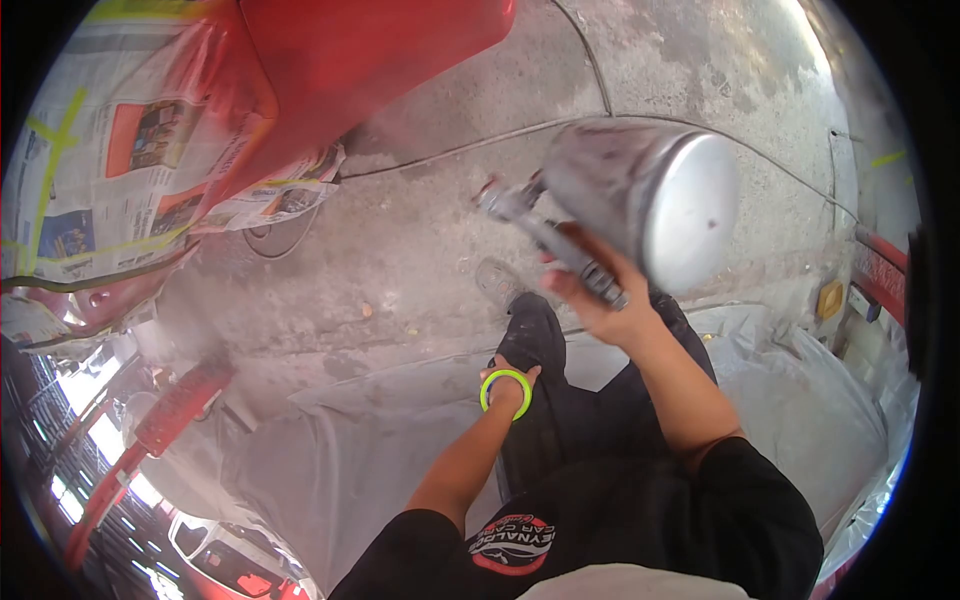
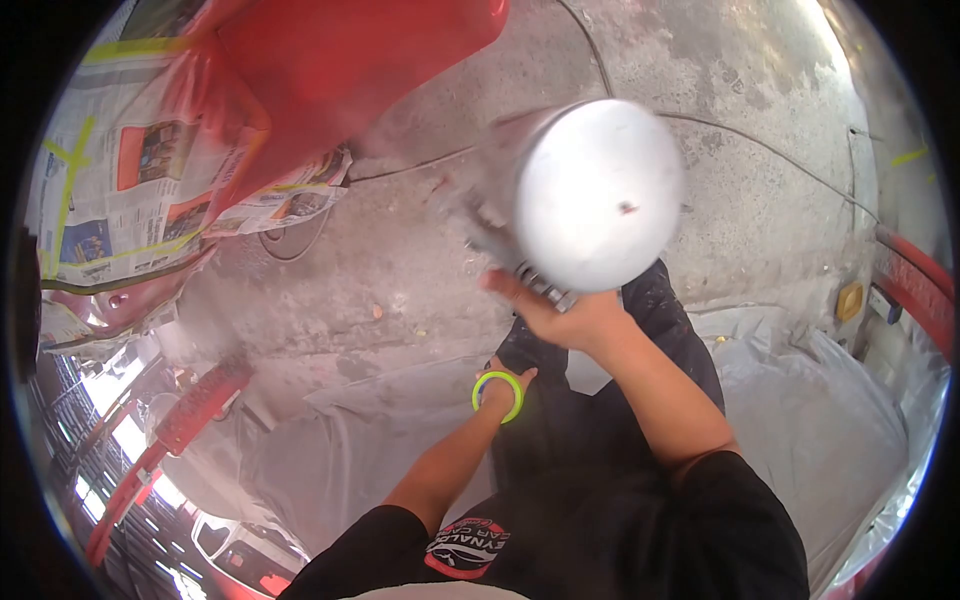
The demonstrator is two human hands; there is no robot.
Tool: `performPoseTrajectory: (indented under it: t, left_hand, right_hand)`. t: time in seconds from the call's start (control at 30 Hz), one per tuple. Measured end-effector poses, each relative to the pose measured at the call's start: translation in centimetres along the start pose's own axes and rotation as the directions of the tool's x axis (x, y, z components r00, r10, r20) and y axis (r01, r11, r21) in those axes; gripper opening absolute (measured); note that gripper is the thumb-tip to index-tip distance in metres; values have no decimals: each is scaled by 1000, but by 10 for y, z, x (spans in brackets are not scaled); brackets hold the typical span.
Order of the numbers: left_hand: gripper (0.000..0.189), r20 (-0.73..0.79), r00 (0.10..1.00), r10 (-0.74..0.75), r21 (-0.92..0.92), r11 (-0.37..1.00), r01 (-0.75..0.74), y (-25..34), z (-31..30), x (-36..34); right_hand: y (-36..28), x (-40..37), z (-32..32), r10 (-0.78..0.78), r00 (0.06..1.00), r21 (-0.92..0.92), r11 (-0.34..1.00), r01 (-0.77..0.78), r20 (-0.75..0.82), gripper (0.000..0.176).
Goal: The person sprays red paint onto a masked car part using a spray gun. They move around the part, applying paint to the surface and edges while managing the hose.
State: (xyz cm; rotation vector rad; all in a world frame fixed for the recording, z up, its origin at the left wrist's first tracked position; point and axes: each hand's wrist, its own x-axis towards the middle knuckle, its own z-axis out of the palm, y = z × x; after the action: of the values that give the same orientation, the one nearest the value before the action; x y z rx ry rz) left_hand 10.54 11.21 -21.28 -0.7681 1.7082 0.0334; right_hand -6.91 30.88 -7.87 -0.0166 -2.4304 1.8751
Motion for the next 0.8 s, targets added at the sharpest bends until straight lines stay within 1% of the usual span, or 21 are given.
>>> performPoseTrajectory:
  t: [0.07, 0.13, 0.17, 0.2, 0.23, 0.27, 0.3, 0.37, 0.43, 0.47, 0.57, 0.6, 0.67, 0.7, 0.73, 0.77, 0.8]
  left_hand:
    - [95, -4, 1000, 6, -9, 1000, -6, -1, 1, 2]
    - [96, 2, 1000, 13, -18, 1000, -13, -3, -1, 2]
    - [96, 8, 1000, 15, -18, 1000, -15, -4, -3, 4]
    - [97, 14, 1000, 19, -19, 1000, -19, -6, -4, 5]
    - [98, 21, 999, 25, -22, 999, -24, -6, -5, 6]
    - [98, 39, 999, 21, -34, 999, -19, -5, -10, 4]
    - [99, 57, 998, 16, -47, 999, -13, -4, -14, 2]
    - [100, 88, 996, 24, -83, 996, -17, -7, -19, -1]
    - [101, 104, 993, 57, -134, 990, -43, -14, -13, 11]
    - [103, 114, 989, 91, -201, 977, -67, -23, -6, 21]
    - [101, -19, 972, 233, -391, 893, -222, -57, 2, 41]
    - [92, -162, 951, 264, -452, 837, -309, -78, 16, 59]
    - [77, -66, 963, 261, -679, 696, -235, -127, 12, 68]
    - [70, 62, 962, 265, -731, 668, -137, -148, 3, 64]
    - [64, 197, 942, 271, -764, 645, -25, -175, 0, 58]
    - [45, 86, 915, 394, -305, 885, -352, -201, 12, 84]
    - [28, 49, 839, 541, 278, 800, -532, -226, 26, 126]
  right_hand:
    - [-9, 1, -2, -13, 999, 4, 1000, 13, 40, 35]
    - [-16, 2, -9, 171, 985, 211, 962, -172, 25, 36]
    - [-15, 4, -18, 180, 982, 126, 977, -173, -47, 39]
    - [-26, 13, -39, 289, 957, 154, 946, -284, -8, 28]
    - [-26, 14, -46, 263, 956, 208, 950, -234, -129, 23]
    - [-32, 16, -57, 275, 935, 135, 959, -250, -223, 23]
    - [-31, 19, -65, 204, 932, 78, 979, -189, -299, 27]
    - [-45, 19, -74, 250, 875, 86, 968, -236, -414, 32]
    - [-49, 18, -81, 242, 880, 20, 966, -256, -408, 34]
    - [-53, 18, -84, 233, 884, -13, 965, -261, -406, 35]
    - [-80, 22, -84, 355, 883, -35, 923, -383, -307, 36]
    - [-86, 22, -81, 386, 873, -20, 912, -410, -300, 35]
    - [-100, 20, -73, 364, 893, -25, 923, -383, -264, 33]
    - [-113, 19, -67, 343, 905, -32, 931, -362, -252, 33]
    - [-120, 16, -61, 275, 931, -73, 951, -300, -239, 31]
    - [-139, 15, -58, 289, 935, -69, 949, -309, -206, 32]
    - [-158, 14, -50, 300, 937, -66, 947, -315, -180, 35]
